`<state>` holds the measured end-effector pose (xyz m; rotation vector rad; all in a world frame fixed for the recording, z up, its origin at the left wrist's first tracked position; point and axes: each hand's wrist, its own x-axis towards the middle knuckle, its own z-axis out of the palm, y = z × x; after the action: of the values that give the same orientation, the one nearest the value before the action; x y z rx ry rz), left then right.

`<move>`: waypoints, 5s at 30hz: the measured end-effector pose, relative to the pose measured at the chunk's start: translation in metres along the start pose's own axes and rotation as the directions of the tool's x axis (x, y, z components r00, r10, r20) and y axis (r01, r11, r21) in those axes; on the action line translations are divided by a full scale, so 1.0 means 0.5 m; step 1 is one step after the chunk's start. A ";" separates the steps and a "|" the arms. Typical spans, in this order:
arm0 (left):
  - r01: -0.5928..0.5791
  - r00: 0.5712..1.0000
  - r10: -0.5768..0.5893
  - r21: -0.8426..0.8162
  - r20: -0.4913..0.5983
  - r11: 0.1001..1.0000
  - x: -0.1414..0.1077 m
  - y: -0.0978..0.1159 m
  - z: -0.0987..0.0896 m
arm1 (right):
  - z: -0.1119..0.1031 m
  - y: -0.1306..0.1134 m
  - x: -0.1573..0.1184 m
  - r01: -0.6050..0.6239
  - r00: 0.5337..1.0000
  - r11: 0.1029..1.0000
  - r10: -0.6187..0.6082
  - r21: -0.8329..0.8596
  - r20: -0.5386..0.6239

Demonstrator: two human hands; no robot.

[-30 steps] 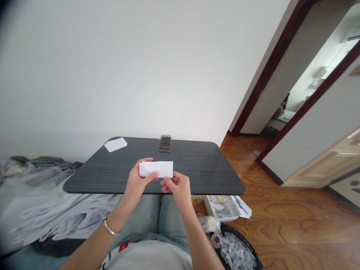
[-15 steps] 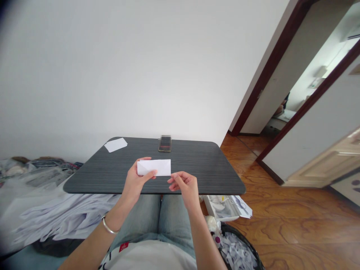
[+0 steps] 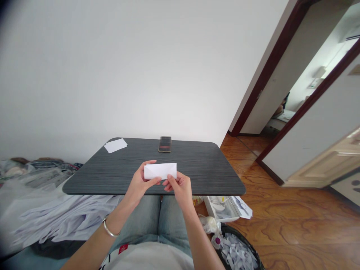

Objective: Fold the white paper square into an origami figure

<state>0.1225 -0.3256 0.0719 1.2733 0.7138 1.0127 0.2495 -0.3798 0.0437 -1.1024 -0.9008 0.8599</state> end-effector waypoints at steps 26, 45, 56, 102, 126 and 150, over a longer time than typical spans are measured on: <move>-0.021 0.999 0.019 0.073 0.033 0.997 0.007 -0.015 -0.015 | 0.002 0.011 0.001 0.002 1.000 1.000 -0.002 0.019 -0.024; 0.057 0.995 -0.057 -0.003 0.078 0.998 0.013 -0.011 -0.040 | -0.006 0.014 0.007 -0.005 1.000 1.000 0.006 0.017 -0.024; 0.025 0.999 -0.027 0.058 0.044 0.998 0.020 -0.010 -0.074 | -0.016 0.013 0.012 -0.034 0.997 0.999 0.034 0.009 -0.063; 0.051 0.993 -0.060 0.086 0.102 0.995 0.016 -0.006 -0.034 | -0.019 0.011 0.005 -0.115 0.990 0.993 0.117 -0.027 0.083; -0.003 0.990 -0.021 0.170 0.140 0.986 0.014 -0.014 -0.017 | -0.002 0.015 0.017 -0.001 1.000 0.998 -0.001 -0.062 -0.028; 0.054 0.991 -0.059 0.044 0.117 0.998 0.031 -0.014 -0.088 | -0.031 0.042 0.024 0.021 0.987 1.000 -0.023 -0.011 -0.160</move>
<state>0.0914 -0.2928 0.0585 1.3294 0.6783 0.8733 0.2657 -0.3698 0.0221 -1.1508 -0.7822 0.7380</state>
